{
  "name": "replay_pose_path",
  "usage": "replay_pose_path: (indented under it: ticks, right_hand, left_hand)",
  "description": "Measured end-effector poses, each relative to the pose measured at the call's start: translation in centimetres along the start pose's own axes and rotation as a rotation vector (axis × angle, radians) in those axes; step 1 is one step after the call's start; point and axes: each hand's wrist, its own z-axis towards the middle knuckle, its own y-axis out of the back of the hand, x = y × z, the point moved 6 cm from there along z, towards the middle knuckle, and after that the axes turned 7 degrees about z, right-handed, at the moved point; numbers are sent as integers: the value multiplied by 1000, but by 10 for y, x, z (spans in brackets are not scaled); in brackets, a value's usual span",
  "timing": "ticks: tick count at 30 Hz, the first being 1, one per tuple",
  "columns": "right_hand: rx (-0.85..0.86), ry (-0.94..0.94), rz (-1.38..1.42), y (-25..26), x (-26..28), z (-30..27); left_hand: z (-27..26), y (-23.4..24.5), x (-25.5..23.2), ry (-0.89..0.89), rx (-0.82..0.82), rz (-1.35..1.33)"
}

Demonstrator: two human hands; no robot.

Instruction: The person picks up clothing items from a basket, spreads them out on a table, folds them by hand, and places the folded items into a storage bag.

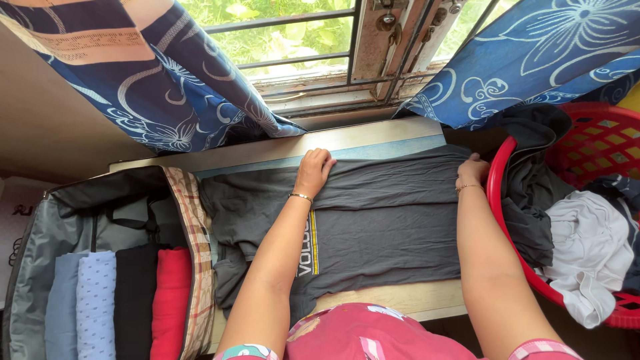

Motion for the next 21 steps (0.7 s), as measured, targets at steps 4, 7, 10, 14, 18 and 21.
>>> replay_pose_path:
  ticks: [4,7,10,14,18,21]
  right_hand:
    - [-119,184,299,4,2,-4]
    - [-174,245,170,1,16,-2]
    - [-118,365,-13,-2,23,-3]
    - [-1,626,-173,-10,37,-19]
    - [-17,1212,-211,0,55,-112]
    - [208,1398,-149,-5,71,-210]
  left_hand:
    - [-4,-1,9,164,-103,89]
    - [4,-5,5,219,-150,257]
    - [5,1,-3,216,-203,328]
    - [-15,19,-13,147,-162,352]
    - [-66,54,-3,294,-22,493]
    - [-113,101,33,520,12,590]
